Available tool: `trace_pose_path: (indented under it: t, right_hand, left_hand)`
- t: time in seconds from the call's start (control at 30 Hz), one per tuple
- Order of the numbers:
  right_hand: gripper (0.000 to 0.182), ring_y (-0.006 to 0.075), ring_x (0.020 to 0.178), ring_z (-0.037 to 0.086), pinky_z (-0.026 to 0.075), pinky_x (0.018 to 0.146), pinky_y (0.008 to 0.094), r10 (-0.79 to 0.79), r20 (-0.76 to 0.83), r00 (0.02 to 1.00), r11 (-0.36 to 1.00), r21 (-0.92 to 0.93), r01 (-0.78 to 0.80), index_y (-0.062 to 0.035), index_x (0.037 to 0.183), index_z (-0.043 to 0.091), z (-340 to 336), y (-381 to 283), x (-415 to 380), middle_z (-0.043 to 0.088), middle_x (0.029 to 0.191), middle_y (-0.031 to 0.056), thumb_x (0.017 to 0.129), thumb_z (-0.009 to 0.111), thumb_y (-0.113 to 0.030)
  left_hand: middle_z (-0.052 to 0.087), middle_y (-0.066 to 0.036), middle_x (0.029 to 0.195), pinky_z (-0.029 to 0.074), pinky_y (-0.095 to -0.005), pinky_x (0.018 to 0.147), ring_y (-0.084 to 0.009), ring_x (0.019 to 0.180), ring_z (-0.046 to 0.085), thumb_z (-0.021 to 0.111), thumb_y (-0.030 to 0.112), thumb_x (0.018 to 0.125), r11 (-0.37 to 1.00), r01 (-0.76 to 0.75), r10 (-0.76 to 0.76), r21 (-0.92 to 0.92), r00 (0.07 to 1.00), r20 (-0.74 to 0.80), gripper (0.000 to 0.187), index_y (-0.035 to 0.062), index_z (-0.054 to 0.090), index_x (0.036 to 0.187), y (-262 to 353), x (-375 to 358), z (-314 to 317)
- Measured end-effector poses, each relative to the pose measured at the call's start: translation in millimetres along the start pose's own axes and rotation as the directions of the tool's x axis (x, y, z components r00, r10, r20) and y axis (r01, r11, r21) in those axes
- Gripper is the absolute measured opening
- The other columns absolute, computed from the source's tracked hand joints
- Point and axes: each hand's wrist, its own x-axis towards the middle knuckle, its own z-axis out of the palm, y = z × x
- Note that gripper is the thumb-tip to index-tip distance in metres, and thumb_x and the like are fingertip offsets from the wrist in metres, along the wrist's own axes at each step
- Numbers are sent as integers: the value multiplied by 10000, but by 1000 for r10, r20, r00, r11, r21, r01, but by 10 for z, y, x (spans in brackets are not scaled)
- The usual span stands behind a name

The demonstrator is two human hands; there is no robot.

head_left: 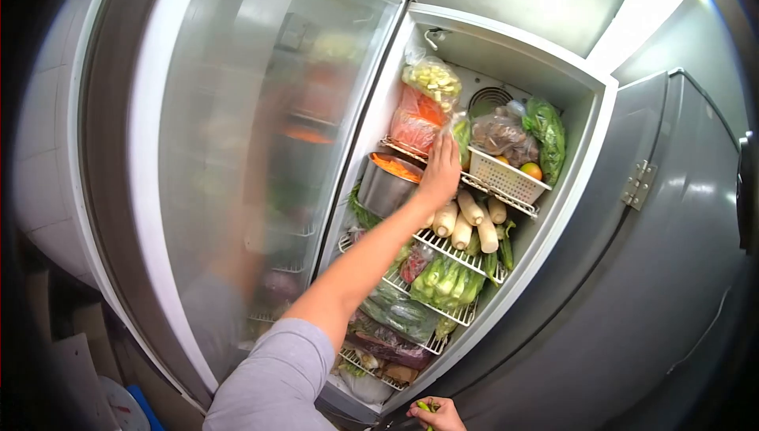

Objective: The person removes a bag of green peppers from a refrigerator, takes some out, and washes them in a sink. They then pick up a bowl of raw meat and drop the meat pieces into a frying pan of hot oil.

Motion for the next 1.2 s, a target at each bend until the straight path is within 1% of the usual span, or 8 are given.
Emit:
trace_pose_path:
  t: [0.27,0.47,0.6,0.73,0.83,0.93,1.13,1.2]
  right_hand:
    - [181,58,521,507,400,488,227,50,112,993,997,59,-57,28,923,684,150,-28,-19,693,795,51,879,750,-134]
    - [166,82,478,495,371,420,228,-27,330,943,954,292,-75,8,887,646,82,-49,-39,691,779,116,825,756,-100]
    - [134,82,423,440,339,393,232,-44,573,819,920,343,-190,-15,926,621,138,-38,0,641,747,106,877,709,-104]
    - [136,79,433,449,340,403,222,-115,768,630,916,327,-231,-6,969,617,675,-170,-252,613,737,80,900,691,-96]
    - [105,76,449,455,339,418,221,-128,870,476,938,262,-226,4,996,621,1370,-182,-739,599,734,53,916,655,-55]
    - [102,54,746,537,441,661,224,-157,874,459,988,146,59,-10,963,633,2031,113,-1250,606,809,4,929,661,-102]
    - [127,98,656,588,459,571,275,-126,984,126,869,48,493,-8,937,590,2720,454,-2197,603,714,35,954,593,-134]
    - [146,99,655,585,457,568,284,-90,995,44,938,70,339,-8,937,590,2985,700,-2503,602,717,42,954,592,-153]
  left_hand:
    - [109,-250,1615,178,-706,1120,-473,1486,87,593,79,854,964,254,-192,-80,873,449,694,25,347,1500,373,-188,-633]
    - [456,-248,1421,406,-445,1072,-428,1284,480,600,97,898,705,535,-218,-465,788,577,442,-6,533,1323,1581,-1896,-2719]
    - [649,-171,1167,491,-399,961,-320,1113,625,649,87,890,548,802,-392,-237,496,775,358,-14,610,1231,2317,-2708,-4169]
    - [538,-121,1346,481,-365,997,-219,1203,582,749,119,883,-293,928,-709,-230,-50,704,787,92,300,1529,3014,-3211,-5200]
    - [520,-111,1316,482,-376,1005,-223,1232,548,783,98,844,-516,731,-708,-445,-72,702,955,102,147,1557,3495,-3069,-5707]
    - [527,-80,1267,502,-370,956,-205,1209,545,795,79,812,-358,754,-857,-551,-31,514,953,80,174,1534,3841,-3077,-6013]
    - [620,-79,1045,542,-290,779,-145,830,634,726,-6,797,-403,778,-913,-481,-304,272,651,40,375,1344,4371,-3676,-7116]
    - [630,-134,1062,558,-348,829,-191,895,659,668,9,837,-402,746,-912,-532,-271,309,613,27,358,1365,4634,-3565,-7545]
